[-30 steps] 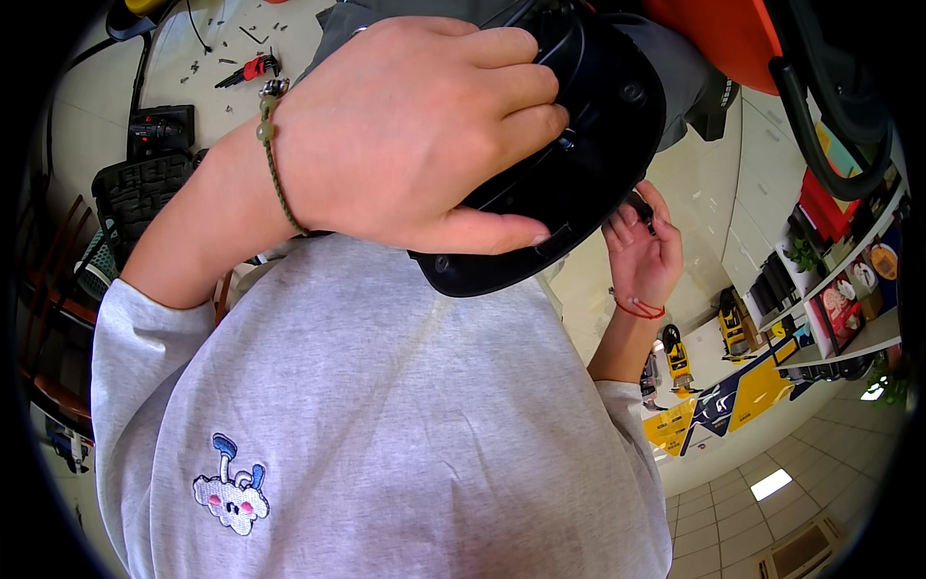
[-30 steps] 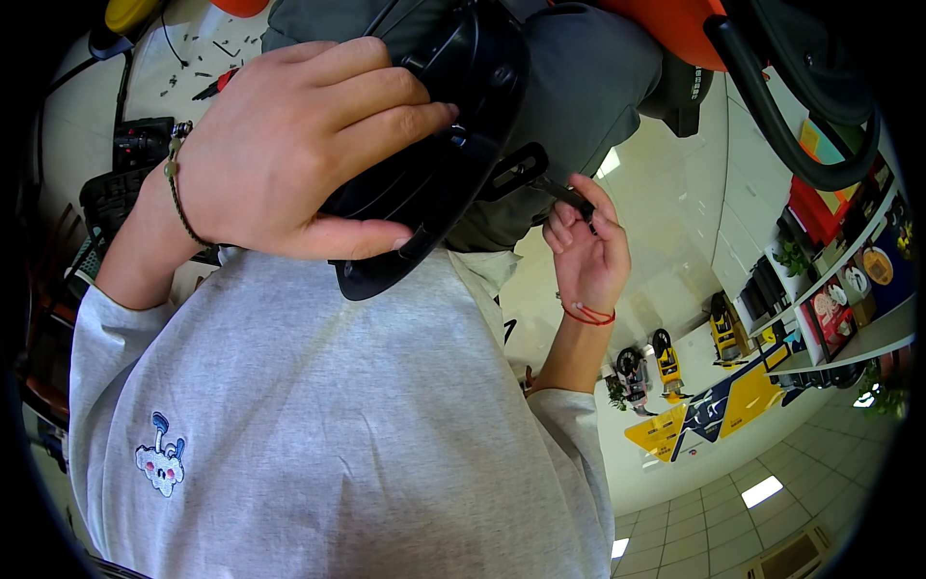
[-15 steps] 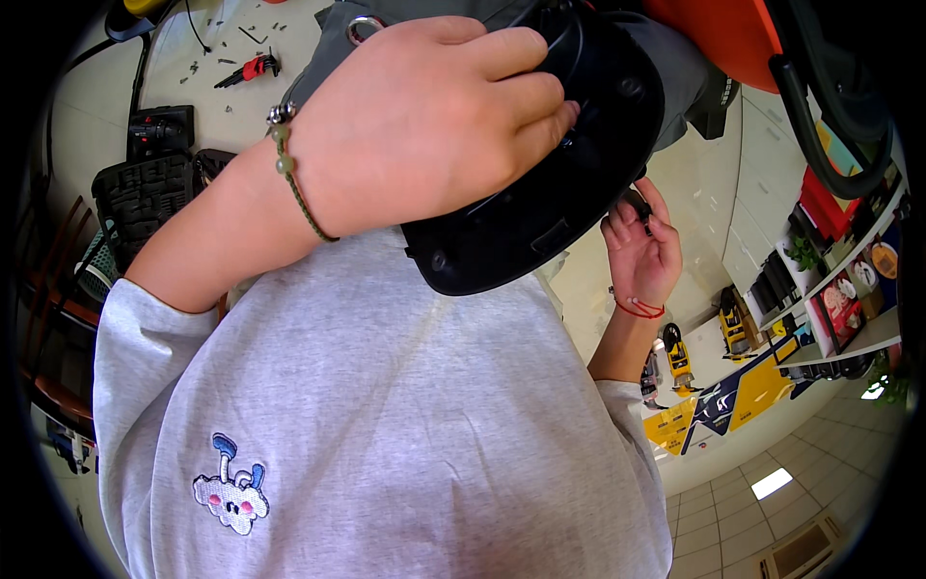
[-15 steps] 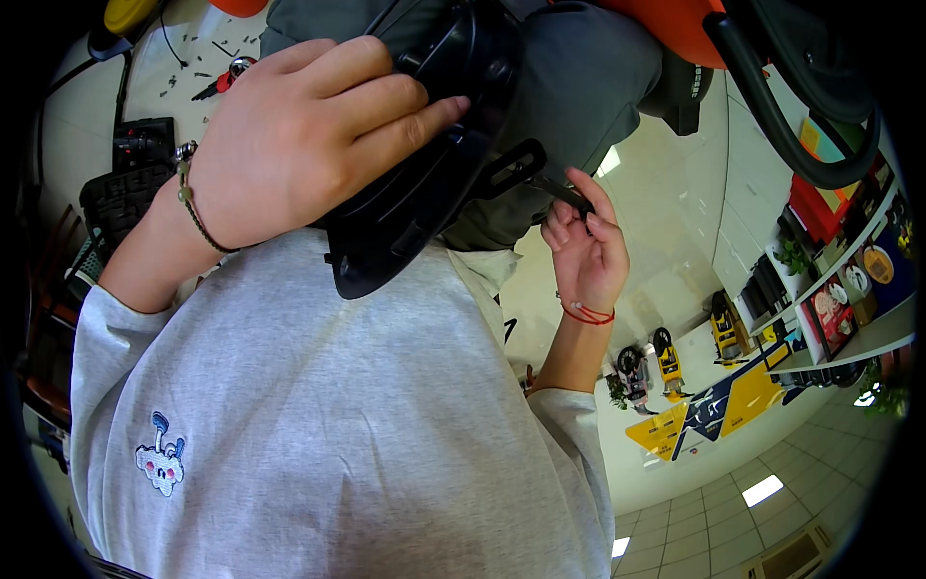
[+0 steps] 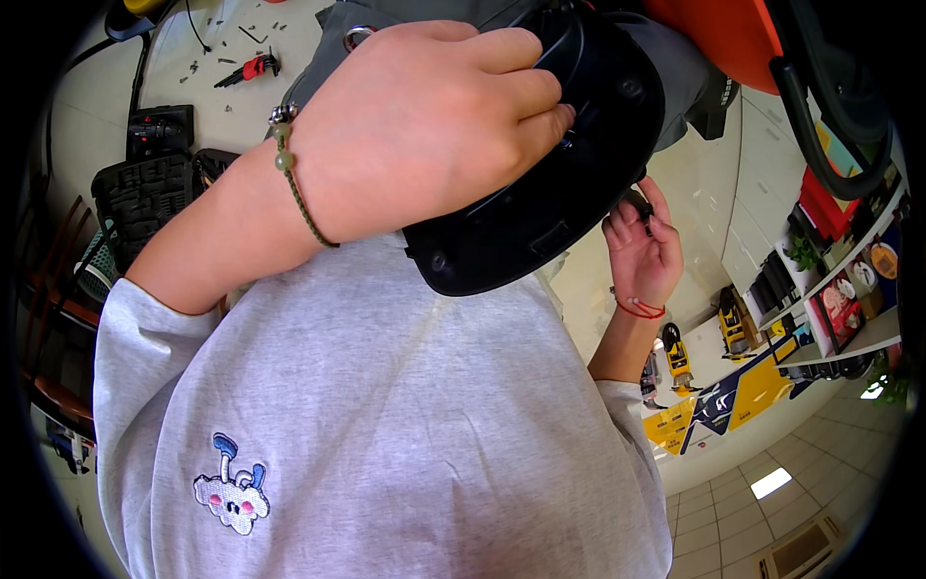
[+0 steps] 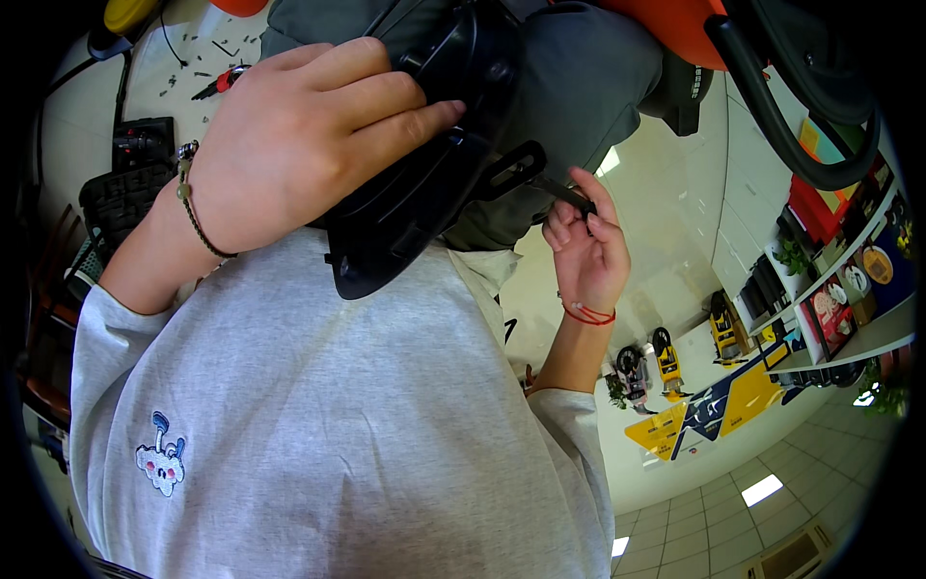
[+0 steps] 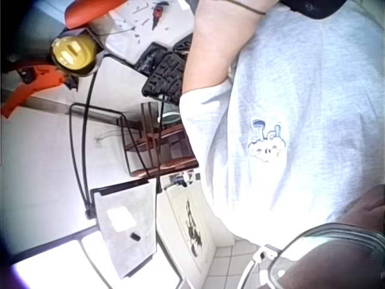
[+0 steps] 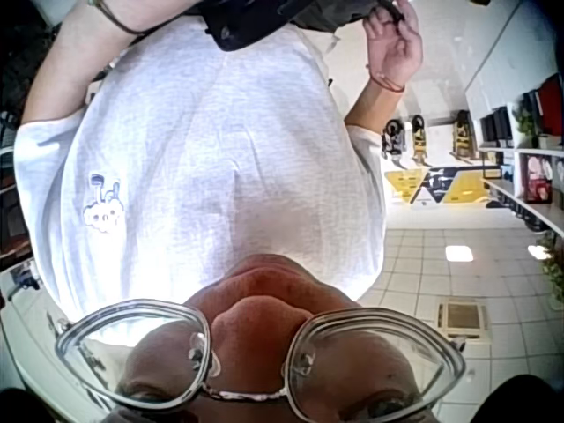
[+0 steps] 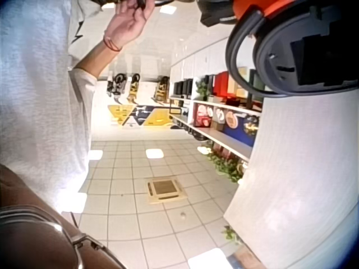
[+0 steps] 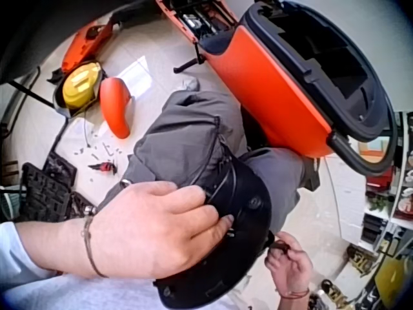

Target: The person sits on the floor and uses a wrench and a socket driver to remove and then reattach screws on a black plastic motorcycle panel while installing a red light component.

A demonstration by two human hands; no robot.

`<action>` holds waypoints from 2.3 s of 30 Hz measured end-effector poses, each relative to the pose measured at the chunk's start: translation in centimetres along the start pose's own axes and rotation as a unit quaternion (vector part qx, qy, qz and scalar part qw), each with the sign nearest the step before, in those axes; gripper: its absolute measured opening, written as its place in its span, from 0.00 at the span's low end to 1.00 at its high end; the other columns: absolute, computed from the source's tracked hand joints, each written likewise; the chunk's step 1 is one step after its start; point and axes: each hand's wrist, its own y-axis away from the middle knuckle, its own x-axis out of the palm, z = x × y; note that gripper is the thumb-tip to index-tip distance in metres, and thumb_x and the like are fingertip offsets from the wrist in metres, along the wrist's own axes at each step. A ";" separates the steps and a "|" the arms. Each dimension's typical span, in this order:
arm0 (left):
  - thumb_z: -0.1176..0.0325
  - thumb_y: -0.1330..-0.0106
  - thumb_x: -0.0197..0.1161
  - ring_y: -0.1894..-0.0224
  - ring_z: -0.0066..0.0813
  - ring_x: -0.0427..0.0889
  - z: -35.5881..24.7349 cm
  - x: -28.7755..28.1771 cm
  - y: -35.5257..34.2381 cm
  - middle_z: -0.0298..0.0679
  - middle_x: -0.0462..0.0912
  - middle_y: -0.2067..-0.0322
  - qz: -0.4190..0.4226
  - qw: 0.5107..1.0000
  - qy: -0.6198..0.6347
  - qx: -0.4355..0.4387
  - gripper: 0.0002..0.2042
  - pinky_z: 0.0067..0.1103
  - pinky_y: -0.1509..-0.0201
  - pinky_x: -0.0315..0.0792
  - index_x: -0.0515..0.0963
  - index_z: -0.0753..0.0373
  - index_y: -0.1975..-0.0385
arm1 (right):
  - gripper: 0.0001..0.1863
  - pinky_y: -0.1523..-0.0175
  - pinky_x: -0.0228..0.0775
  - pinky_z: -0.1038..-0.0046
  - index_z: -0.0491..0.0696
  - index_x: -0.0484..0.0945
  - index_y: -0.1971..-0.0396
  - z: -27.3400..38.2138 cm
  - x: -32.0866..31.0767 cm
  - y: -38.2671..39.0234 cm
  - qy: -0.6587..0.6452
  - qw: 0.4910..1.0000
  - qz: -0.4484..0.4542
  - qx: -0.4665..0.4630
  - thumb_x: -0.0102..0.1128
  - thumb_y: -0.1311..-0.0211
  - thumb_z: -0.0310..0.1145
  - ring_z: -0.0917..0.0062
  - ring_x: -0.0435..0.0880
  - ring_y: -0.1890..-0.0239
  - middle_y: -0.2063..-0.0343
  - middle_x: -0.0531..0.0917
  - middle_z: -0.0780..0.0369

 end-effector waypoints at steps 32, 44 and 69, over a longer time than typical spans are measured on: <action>0.69 0.52 0.58 0.68 0.22 0.73 -0.6 0.4 0.0 0.27 0.73 0.73 0.009 0.999 0.023 -0.039 0.15 0.17 0.66 0.71 0.80 0.58 0.62 | 0.20 0.60 0.65 0.76 0.39 0.69 0.48 -0.7 -2.1 0.5 0.162 0.983 0.013 -0.082 0.48 0.43 0.15 0.75 0.74 0.63 0.59 0.76 0.56; 0.70 0.51 0.59 0.67 0.22 0.74 -0.6 0.4 0.0 0.27 0.75 0.72 0.017 0.998 0.015 -0.055 0.14 0.17 0.66 0.72 0.81 0.58 0.63 | 0.19 0.61 0.65 0.76 0.38 0.65 0.46 -0.8 -0.4 -0.5 0.154 0.985 0.033 -0.075 0.45 0.38 0.20 0.72 0.78 0.59 0.59 0.78 0.53; 0.69 0.44 0.61 0.66 0.32 0.77 0.7 0.8 0.5 0.32 0.78 0.73 0.057 0.973 0.176 -0.137 0.08 0.25 0.66 0.73 0.80 0.57 0.64 | 0.17 0.61 0.63 0.75 0.38 0.69 0.51 -0.8 0.3 -0.1 0.125 0.990 -0.005 -0.066 0.47 0.42 0.21 0.72 0.77 0.62 0.64 0.79 0.56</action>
